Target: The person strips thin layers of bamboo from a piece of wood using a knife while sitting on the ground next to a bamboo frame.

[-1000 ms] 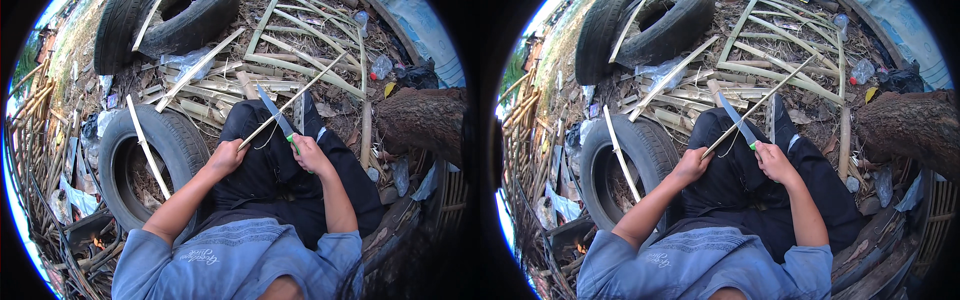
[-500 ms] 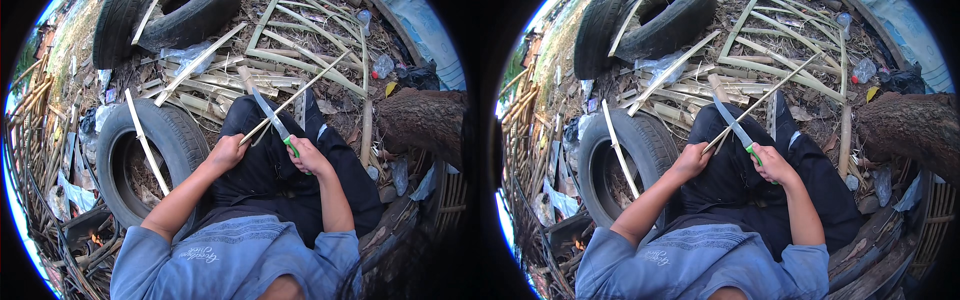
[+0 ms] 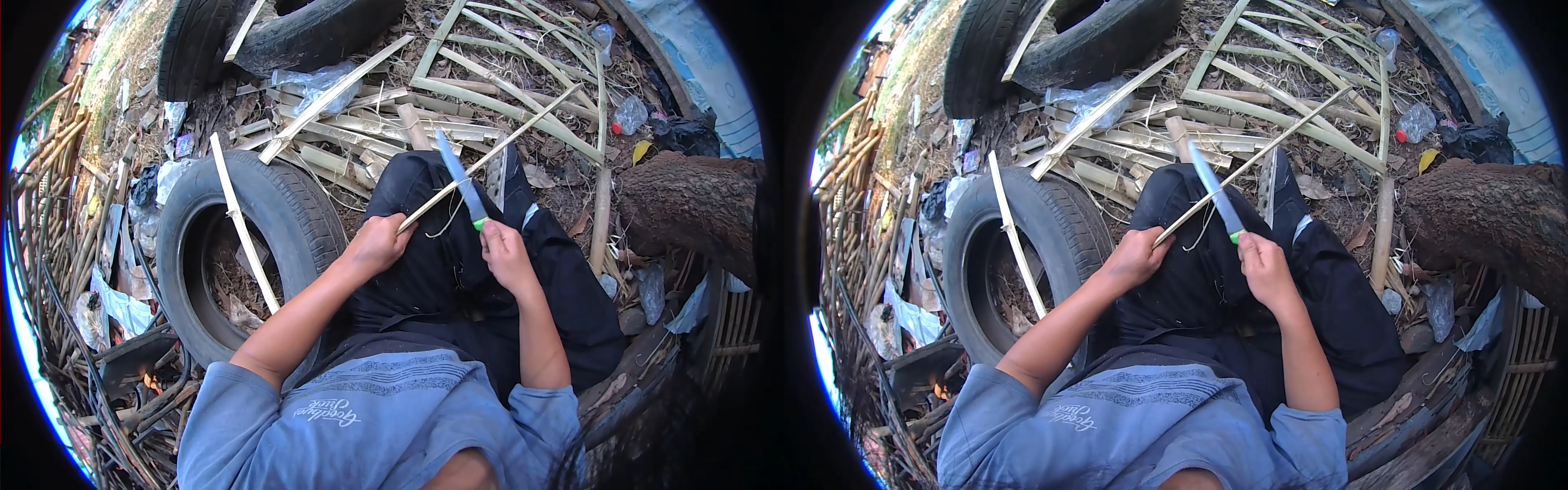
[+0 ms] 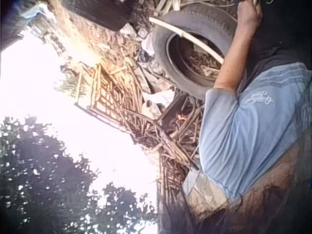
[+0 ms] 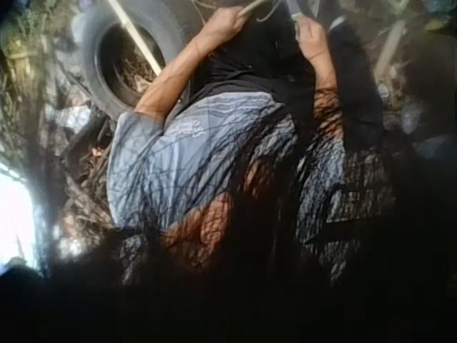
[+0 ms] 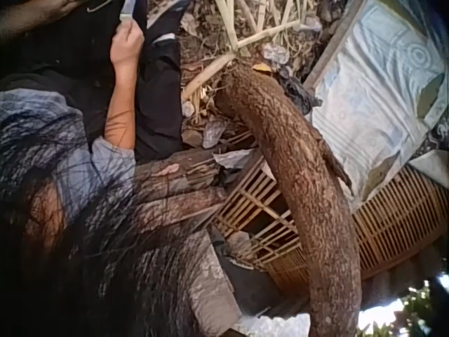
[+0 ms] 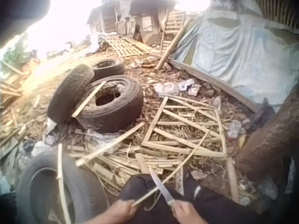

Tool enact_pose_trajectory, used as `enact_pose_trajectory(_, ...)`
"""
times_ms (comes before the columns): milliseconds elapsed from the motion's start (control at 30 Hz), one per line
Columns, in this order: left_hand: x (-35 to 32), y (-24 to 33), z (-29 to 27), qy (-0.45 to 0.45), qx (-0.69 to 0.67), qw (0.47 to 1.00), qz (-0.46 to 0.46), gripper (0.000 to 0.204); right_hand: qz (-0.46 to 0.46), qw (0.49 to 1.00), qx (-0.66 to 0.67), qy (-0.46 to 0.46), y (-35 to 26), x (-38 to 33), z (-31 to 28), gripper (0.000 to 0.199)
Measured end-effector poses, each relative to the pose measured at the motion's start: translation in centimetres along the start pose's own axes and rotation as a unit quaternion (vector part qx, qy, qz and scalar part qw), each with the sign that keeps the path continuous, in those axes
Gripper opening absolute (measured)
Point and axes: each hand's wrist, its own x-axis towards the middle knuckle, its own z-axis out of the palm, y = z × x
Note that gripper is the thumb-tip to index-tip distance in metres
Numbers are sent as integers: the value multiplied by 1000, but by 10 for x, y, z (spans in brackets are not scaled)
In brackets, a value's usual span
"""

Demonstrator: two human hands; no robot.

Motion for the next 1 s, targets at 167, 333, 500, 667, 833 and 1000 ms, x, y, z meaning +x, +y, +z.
enact_pose_trajectory(167,1,0,4,4,1,1000,7,26,115,987,82,-81,-5,-9,7,40)
enact_pose_trajectory(333,1,4,2,15,0,1000,12,26,100,992,74,-33,-7,-5,7,42)
enact_pose_trajectory(500,-3,-5,1,20,-5,1000,11,26,116,988,57,-82,-25,-4,7,42)
enact_pose_trajectory(667,-2,1,2,-3,11,1000,1,27,125,974,85,-166,-7,-15,19,42)
enact_pose_trajectory(833,-4,5,-3,-5,5,1000,-16,27,187,963,117,-153,-9,-11,14,45)
enact_pose_trajectory(1000,-6,10,-11,-39,-3,998,-40,30,173,969,109,-142,-2,-13,21,46)
